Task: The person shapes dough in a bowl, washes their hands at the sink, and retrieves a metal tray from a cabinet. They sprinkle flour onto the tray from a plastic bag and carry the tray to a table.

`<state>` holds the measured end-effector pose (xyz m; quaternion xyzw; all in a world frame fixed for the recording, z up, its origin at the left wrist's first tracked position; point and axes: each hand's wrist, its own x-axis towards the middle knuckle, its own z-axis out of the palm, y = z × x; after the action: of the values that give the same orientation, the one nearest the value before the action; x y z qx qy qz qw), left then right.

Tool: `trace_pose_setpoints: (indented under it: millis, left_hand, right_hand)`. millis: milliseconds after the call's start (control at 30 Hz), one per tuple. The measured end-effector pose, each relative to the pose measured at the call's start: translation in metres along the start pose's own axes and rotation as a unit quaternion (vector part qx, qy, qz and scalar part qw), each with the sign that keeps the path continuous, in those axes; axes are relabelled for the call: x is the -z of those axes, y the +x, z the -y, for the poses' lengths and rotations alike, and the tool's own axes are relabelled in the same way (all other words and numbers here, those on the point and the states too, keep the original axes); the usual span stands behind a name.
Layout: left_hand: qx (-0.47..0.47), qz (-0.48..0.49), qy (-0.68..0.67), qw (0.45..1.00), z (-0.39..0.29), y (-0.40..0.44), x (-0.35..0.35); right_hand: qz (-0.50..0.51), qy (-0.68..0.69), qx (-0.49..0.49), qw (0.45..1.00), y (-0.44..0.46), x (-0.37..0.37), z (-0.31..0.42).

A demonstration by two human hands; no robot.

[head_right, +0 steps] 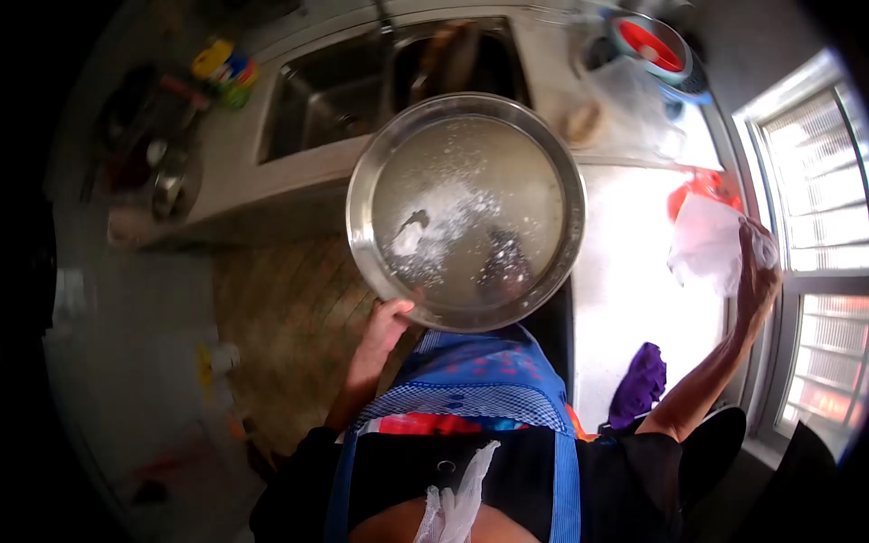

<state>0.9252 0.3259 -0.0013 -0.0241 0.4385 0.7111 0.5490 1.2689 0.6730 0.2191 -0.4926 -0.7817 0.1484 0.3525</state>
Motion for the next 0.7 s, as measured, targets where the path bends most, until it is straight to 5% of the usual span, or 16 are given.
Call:
trace_pose_setpoints:
  millis: [67,100,267,467,700]
  left_hand:
    - [0.014,0.011,-0.041,0.999,-0.009,-0.002,0.021]
    - [0.000,0.002,-0.050,0.999,-0.021,-0.023,0.037]
    - [-0.062,-0.124,-0.061,0.988,-0.065,-0.152,0.177]
    - [-0.165,-0.243,-0.133,0.947,-0.067,-0.148,0.282]
    - [-0.220,-0.508,-0.136,0.822,-0.051,-0.137,0.142]
  right_hand:
    - [0.028,0.001,0.005,1.000,-0.008,-0.023,0.060]
    - [0.053,-0.014,0.113,0.992,-0.012,-0.033,0.077]
    - [0.190,0.109,0.148,0.964,-0.067,-0.125,0.190]
    - [0.392,0.169,0.198,0.882,-0.147,-0.258,0.309]
    - [0.548,0.171,0.332,0.748,-0.039,-0.457,0.242]
